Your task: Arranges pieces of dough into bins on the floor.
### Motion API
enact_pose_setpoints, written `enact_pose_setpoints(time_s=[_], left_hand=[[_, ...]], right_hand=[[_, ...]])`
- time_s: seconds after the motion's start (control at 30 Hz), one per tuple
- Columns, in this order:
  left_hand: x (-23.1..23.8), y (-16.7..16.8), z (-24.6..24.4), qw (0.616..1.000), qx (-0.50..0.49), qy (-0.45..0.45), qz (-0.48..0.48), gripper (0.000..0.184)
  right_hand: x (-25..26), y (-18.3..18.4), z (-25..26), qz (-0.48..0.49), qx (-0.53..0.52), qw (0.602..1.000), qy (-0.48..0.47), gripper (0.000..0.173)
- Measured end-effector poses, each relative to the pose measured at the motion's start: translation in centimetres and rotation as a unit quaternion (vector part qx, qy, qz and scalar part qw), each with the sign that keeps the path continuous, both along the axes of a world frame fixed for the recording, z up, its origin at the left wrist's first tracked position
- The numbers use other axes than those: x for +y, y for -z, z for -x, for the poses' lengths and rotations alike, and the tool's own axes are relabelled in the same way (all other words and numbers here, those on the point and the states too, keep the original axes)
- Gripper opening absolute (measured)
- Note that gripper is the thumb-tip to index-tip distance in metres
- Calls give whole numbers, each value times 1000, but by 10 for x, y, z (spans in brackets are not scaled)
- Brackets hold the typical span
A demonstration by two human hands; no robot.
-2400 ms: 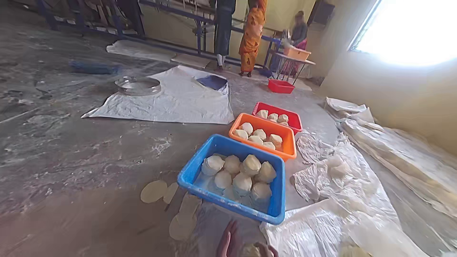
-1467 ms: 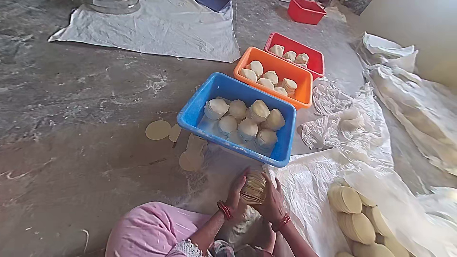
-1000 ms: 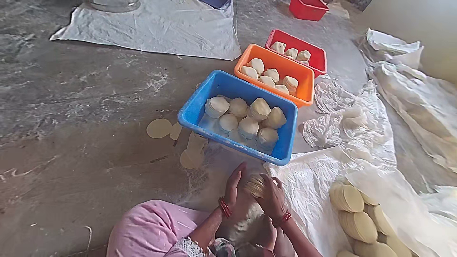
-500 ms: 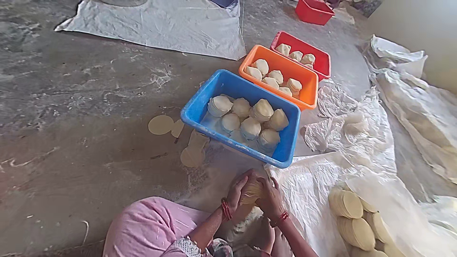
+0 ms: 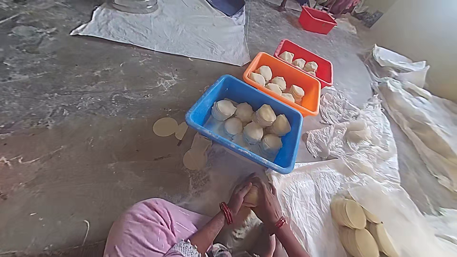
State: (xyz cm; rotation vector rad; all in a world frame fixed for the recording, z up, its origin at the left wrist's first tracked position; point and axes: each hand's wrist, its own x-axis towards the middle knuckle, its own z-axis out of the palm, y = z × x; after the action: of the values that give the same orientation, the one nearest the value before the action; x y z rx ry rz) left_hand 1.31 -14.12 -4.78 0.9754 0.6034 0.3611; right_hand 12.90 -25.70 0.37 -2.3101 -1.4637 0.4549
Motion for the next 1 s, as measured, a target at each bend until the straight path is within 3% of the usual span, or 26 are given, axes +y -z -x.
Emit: enact_pose_setpoints(time_s=[0.1, 0.17, 0.27, 0.33, 0.47, 0.57, 0.63, 0.7, 0.77, 0.83, 0.9, 1.0], left_hand=[[14, 3, 0, 997, -42, -58, 18, 51], [31, 5, 3, 996, -36, -72, -30, 60], [33, -9, 6, 999, -6, 0, -54, 52], [31, -13, 9, 1000, -5, 2, -12, 49], [49, -2, 24, 997, -12, -53, -46, 61], [29, -4, 23, 999, 5, -29, -28, 52], [24, -1, 19, 997, -5, -70, -8, 49], [36, 2, 22, 994, -14, -101, -30, 56], [39, 5, 27, 995, -2, -85, -55, 66], [23, 2, 22, 999, -1, -47, -27, 58], [10, 0, 15, 998, 6, -58, 16, 46], [30, 12, 15, 994, -39, -89, -48, 55]], right_hand=[[7, -4, -3, -59, 4, 998, 7, 83], [5, -10, 0, -120, 23, 992, 26, 83], [17, -9, 5, -45, 32, 998, 9, 102], [27, 0, 5, -2, 23, 1000, -15, 95], [29, -12, 4, -109, 38, 993, -4, 81], [30, -5, 5, -3, 49, 999, -16, 102], [35, 1, 4, 10, 32, 999, -28, 93], [34, -2, 3, -83, 23, 996, -18, 80], [28, -4, 5, -137, 27, 990, -3, 80], [26, -2, 5, -71, 32, 997, -7, 92], [29, -2, 6, 14, 31, 999, -13, 94], [28, -10, 1, -50, 68, 996, -13, 79]])
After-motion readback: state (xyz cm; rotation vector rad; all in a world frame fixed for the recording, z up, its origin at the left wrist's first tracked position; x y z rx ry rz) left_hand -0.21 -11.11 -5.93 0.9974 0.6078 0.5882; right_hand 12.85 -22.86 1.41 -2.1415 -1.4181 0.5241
